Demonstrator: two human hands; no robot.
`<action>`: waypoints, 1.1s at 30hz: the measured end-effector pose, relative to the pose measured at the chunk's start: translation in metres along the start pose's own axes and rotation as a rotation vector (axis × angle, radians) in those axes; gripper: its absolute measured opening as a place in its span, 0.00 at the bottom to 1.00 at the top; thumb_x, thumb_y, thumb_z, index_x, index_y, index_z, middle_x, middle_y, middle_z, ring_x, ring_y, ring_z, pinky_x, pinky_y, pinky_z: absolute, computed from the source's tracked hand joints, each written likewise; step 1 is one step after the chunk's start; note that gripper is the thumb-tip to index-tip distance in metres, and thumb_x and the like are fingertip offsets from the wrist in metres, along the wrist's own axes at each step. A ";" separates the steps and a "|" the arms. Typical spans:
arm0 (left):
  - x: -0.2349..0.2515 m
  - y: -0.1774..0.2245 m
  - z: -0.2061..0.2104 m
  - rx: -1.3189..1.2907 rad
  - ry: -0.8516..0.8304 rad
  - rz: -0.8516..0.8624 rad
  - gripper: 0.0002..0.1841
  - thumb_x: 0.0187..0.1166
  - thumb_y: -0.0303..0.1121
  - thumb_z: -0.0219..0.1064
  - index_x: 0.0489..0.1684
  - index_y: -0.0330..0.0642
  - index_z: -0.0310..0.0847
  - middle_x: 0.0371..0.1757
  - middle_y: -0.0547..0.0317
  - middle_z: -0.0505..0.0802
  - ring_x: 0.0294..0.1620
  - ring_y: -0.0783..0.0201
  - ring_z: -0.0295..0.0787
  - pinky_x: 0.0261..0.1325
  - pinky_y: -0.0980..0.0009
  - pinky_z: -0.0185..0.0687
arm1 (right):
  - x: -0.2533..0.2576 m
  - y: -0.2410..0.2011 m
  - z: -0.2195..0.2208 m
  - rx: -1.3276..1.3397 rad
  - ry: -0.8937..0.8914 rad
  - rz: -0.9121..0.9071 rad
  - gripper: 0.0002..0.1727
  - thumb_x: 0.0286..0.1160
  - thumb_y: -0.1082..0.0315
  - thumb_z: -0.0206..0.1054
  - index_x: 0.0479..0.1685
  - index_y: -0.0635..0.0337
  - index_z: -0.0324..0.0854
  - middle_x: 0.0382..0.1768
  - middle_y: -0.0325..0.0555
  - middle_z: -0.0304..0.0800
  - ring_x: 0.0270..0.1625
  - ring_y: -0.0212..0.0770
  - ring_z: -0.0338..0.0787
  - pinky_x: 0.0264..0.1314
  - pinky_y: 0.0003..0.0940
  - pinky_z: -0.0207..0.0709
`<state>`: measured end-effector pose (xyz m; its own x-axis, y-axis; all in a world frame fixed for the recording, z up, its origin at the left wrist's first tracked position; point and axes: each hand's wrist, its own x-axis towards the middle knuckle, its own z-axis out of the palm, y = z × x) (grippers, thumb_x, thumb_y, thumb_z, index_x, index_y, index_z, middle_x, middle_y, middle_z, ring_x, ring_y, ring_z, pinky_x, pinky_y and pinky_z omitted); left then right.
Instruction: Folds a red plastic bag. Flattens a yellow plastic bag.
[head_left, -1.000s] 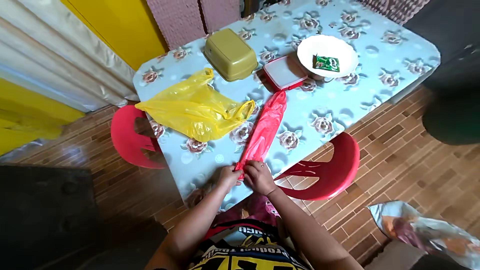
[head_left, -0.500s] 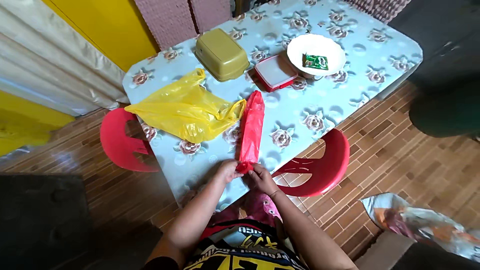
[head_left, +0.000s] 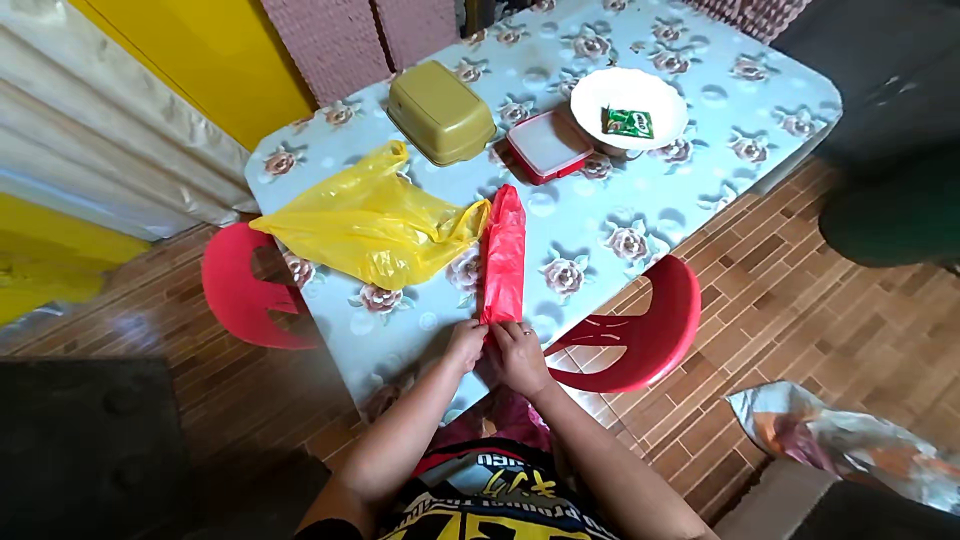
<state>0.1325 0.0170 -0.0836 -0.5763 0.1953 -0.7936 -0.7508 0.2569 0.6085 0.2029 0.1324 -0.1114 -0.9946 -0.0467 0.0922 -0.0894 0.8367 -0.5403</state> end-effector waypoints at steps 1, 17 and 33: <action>-0.001 0.000 0.001 0.025 -0.001 -0.004 0.19 0.92 0.32 0.54 0.76 0.31 0.71 0.68 0.35 0.83 0.60 0.50 0.82 0.60 0.54 0.79 | -0.002 -0.003 -0.003 0.004 -0.059 0.022 0.29 0.69 0.59 0.71 0.66 0.72 0.84 0.61 0.68 0.89 0.65 0.70 0.87 0.67 0.67 0.76; 0.017 0.019 0.001 -0.201 -0.146 -0.209 0.29 0.90 0.45 0.57 0.85 0.38 0.61 0.79 0.35 0.76 0.76 0.41 0.77 0.71 0.43 0.75 | -0.010 0.010 -0.021 0.520 -0.106 0.292 0.16 0.79 0.76 0.61 0.58 0.77 0.86 0.55 0.67 0.92 0.65 0.60 0.88 0.76 0.52 0.72; 0.017 0.020 0.007 -0.293 -0.061 -0.223 0.20 0.94 0.33 0.48 0.81 0.37 0.62 0.70 0.37 0.82 0.62 0.48 0.85 0.60 0.53 0.83 | -0.017 0.028 -0.020 0.371 -0.095 0.131 0.27 0.74 0.84 0.57 0.76 0.69 0.78 0.86 0.70 0.64 0.81 0.66 0.77 0.79 0.56 0.75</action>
<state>0.1101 0.0320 -0.0846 -0.3746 0.2239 -0.8998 -0.9213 0.0192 0.3883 0.2185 0.1670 -0.1116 -0.9977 -0.0180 -0.0660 0.0429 0.5863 -0.8089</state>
